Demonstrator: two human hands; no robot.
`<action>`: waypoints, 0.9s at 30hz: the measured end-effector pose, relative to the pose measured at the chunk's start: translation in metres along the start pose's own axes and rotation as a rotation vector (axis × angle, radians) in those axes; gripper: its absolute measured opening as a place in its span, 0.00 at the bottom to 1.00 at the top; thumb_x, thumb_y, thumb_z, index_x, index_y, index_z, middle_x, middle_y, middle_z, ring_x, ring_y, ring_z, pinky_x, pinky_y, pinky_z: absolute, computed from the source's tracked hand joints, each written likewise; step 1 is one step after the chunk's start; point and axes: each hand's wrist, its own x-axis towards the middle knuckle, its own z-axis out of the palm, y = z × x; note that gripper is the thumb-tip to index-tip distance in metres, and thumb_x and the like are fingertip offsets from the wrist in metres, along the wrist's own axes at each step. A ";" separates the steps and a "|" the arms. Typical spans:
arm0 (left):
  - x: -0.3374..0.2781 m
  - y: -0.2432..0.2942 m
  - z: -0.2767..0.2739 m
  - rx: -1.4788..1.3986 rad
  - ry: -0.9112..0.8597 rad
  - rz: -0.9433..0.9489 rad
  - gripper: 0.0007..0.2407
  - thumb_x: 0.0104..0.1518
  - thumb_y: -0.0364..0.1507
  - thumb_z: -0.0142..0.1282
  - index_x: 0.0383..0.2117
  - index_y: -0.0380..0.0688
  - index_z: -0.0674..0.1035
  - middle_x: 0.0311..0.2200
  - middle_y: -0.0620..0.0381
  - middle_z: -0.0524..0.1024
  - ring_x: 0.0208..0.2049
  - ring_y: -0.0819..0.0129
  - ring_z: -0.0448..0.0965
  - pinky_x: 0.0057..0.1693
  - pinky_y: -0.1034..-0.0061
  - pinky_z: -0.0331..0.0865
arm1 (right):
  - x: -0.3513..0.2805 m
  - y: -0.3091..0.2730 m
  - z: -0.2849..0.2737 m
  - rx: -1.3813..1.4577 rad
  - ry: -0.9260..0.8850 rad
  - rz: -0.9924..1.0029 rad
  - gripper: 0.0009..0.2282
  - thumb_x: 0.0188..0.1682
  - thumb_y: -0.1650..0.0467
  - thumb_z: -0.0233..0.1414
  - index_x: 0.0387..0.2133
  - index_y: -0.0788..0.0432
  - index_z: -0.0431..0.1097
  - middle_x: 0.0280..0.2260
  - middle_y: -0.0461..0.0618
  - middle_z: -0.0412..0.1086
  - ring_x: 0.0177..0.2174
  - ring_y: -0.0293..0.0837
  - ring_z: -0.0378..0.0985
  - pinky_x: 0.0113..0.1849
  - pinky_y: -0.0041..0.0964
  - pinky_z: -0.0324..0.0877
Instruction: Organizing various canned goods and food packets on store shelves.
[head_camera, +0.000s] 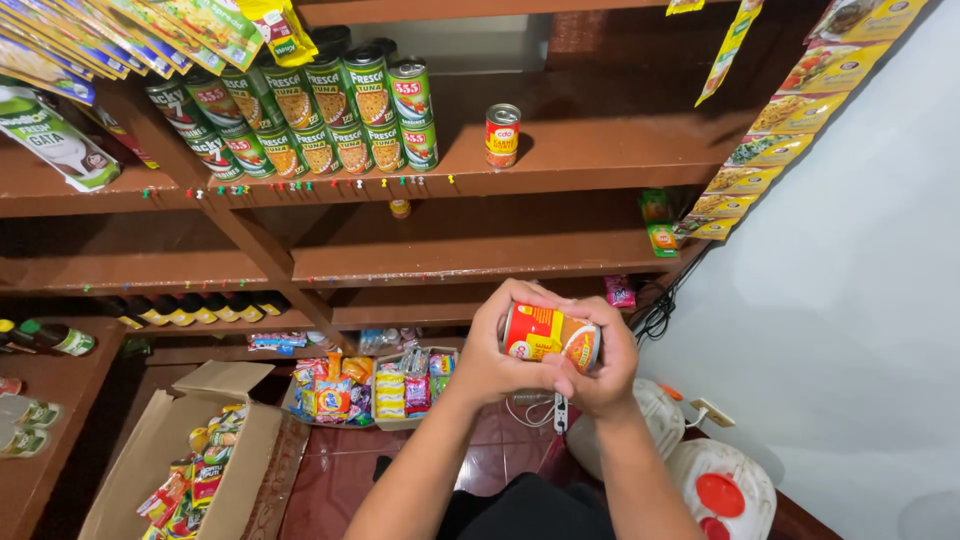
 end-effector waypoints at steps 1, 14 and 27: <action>0.002 0.002 -0.001 0.000 0.000 0.001 0.28 0.40 0.29 0.82 0.45 0.41 0.72 0.48 0.51 0.75 0.54 0.64 0.76 0.64 0.68 0.70 | 0.001 0.001 -0.001 0.000 0.000 -0.001 0.21 0.44 0.67 0.64 0.48 0.63 0.67 0.41 0.50 0.69 0.41 0.40 0.72 0.46 0.34 0.70; 0.025 0.028 -0.035 0.466 -0.065 0.141 0.07 0.55 0.26 0.61 0.35 0.39 0.76 0.40 0.53 0.76 0.47 0.67 0.77 0.59 0.71 0.70 | 0.007 0.006 0.028 0.723 -0.246 0.466 0.21 0.51 0.63 0.55 0.52 0.57 0.56 0.52 0.52 0.63 0.52 0.43 0.69 0.53 0.39 0.69; 0.026 0.008 -0.067 0.282 -0.044 -0.047 0.08 0.55 0.27 0.62 0.34 0.41 0.75 0.37 0.58 0.77 0.41 0.73 0.76 0.53 0.76 0.71 | -0.014 0.028 0.067 0.851 -0.224 0.679 0.22 0.53 0.69 0.50 0.58 0.58 0.49 0.47 0.58 0.65 0.40 0.49 0.76 0.39 0.43 0.76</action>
